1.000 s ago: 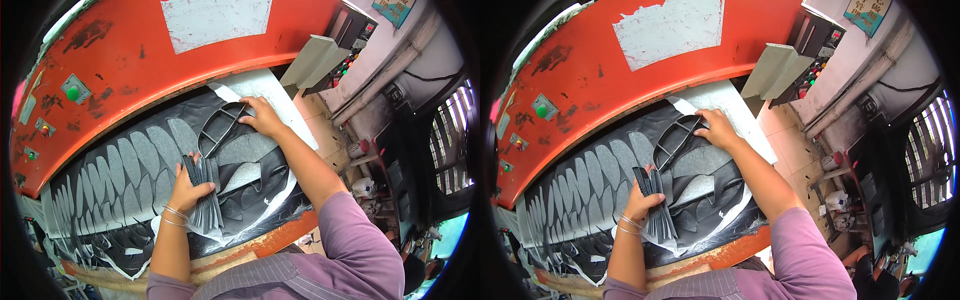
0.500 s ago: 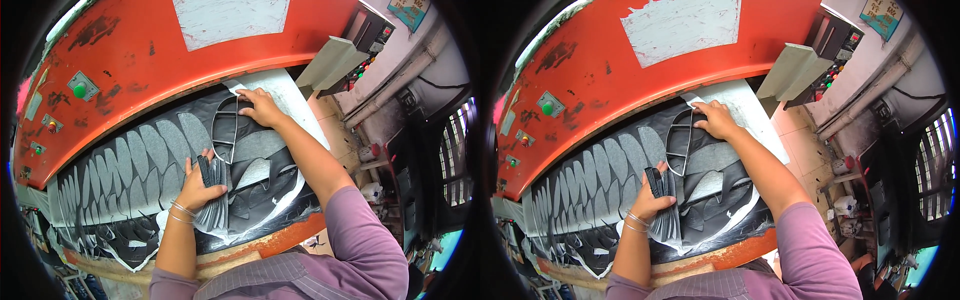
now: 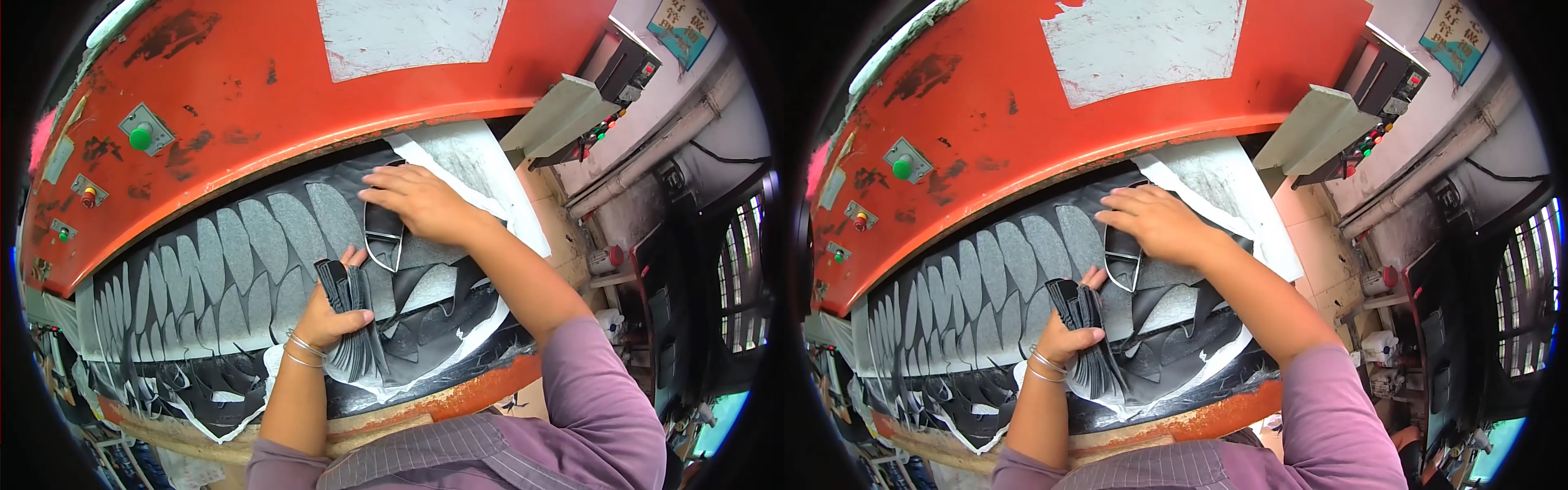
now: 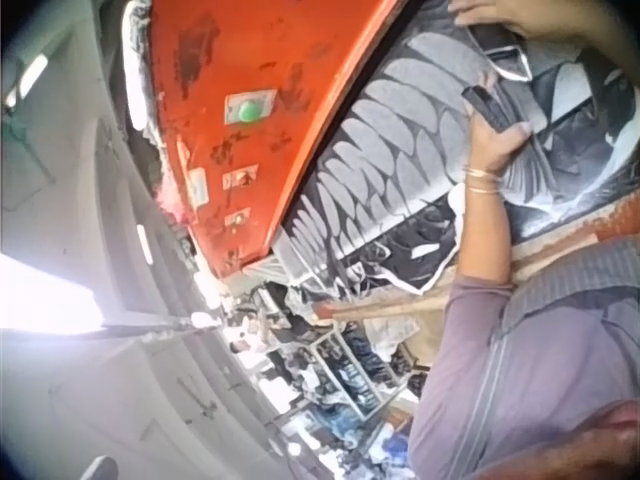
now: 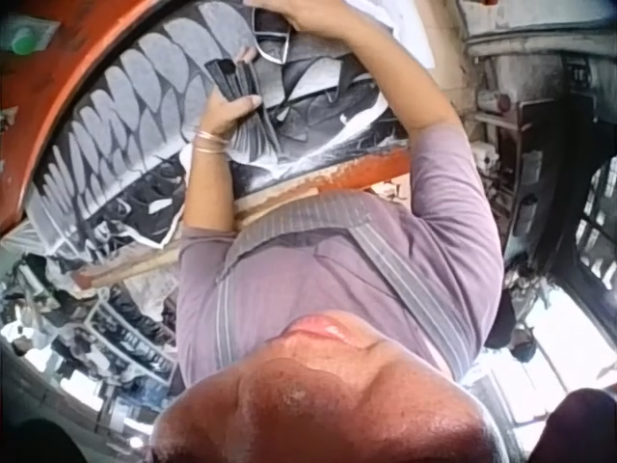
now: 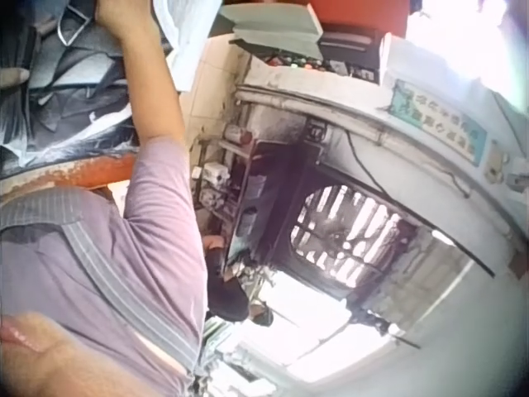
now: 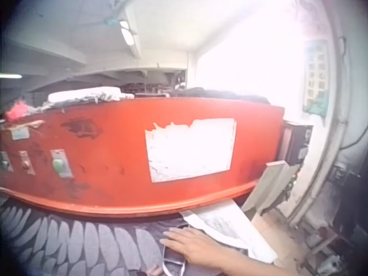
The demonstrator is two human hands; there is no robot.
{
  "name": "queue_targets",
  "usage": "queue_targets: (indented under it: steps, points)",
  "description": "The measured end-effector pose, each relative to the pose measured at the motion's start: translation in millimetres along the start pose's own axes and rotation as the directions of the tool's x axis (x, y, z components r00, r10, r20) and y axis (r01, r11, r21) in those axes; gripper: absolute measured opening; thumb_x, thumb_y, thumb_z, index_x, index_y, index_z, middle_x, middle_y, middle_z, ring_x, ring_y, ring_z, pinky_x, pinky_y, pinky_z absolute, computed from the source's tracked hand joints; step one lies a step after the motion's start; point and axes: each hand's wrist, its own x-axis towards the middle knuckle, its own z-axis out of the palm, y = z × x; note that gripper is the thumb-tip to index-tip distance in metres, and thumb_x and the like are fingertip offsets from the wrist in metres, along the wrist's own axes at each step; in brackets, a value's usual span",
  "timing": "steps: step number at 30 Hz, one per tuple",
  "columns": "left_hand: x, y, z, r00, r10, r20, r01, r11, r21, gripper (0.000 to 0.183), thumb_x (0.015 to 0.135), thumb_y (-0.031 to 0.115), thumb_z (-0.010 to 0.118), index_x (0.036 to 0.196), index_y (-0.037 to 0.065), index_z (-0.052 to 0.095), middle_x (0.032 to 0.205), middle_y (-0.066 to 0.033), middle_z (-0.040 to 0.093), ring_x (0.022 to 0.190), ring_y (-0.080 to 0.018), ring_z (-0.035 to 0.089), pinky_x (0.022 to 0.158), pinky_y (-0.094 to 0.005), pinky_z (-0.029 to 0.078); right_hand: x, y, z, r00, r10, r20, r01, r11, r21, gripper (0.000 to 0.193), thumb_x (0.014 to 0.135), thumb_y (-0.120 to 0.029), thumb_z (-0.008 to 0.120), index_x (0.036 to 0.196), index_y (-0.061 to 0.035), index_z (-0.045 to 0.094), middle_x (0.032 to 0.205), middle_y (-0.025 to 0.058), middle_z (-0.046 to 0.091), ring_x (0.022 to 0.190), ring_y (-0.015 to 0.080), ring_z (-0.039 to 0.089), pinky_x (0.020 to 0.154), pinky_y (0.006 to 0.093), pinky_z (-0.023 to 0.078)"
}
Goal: The recorder is using a hydraulic cutting machine to cut out shoe upper components from a sheet of synthetic leather.
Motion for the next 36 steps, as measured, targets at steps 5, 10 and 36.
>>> queue_targets:
  steps: [5,10,36]
  points:
    - [-2.6,-10.4,-3.5,0.998,0.056,-0.017,-0.056,0.998,-0.041,0.101,0.055,0.026,0.077,0.142,-0.004,0.036,0.152,-0.0233,0.028,0.144,-0.0282,0.02,0.115,-0.0374,0.009,36.5,-1.1,19.9,0.968,-0.062,0.245,0.112,0.974,-0.195,0.018,0.08,-0.016,0.058,0.092,-0.0169,0.07,0.097,-0.0002,0.066,0.102,0.0187,0.059,0.087,0.0379,0.045]
    - [-12.2,-15.7,-3.0,0.993,0.064,-0.104,-0.074,0.993,-0.088,0.101,0.057,0.029,0.077,0.143,-0.003,0.036,0.152,-0.0248,0.024,0.143,-0.0295,0.022,0.115,-0.0365,0.009,4.9,14.6,-18.3,0.936,0.334,0.113,-0.315,0.936,-0.157,0.013,0.081,-0.019,0.059,0.083,-0.0081,0.066,0.082,0.0099,0.065,0.077,0.027,0.063,0.068,0.0398,0.049]
    - [4.0,-21.3,0.6,0.98,0.186,-0.07,-0.164,0.956,0.245,0.097,0.059,0.041,0.075,0.136,-0.008,0.042,0.139,-0.0272,0.044,0.14,-0.0348,0.029,0.116,-0.0461,-0.003,-2.0,-26.1,33.6,0.317,0.944,0.091,-0.796,0.213,0.566,0.06,0.083,-0.018,0.053,0.138,-0.0015,0.034,0.081,0.0281,0.065,0.08,0.045,0.065,0.079,0.0473,0.051]
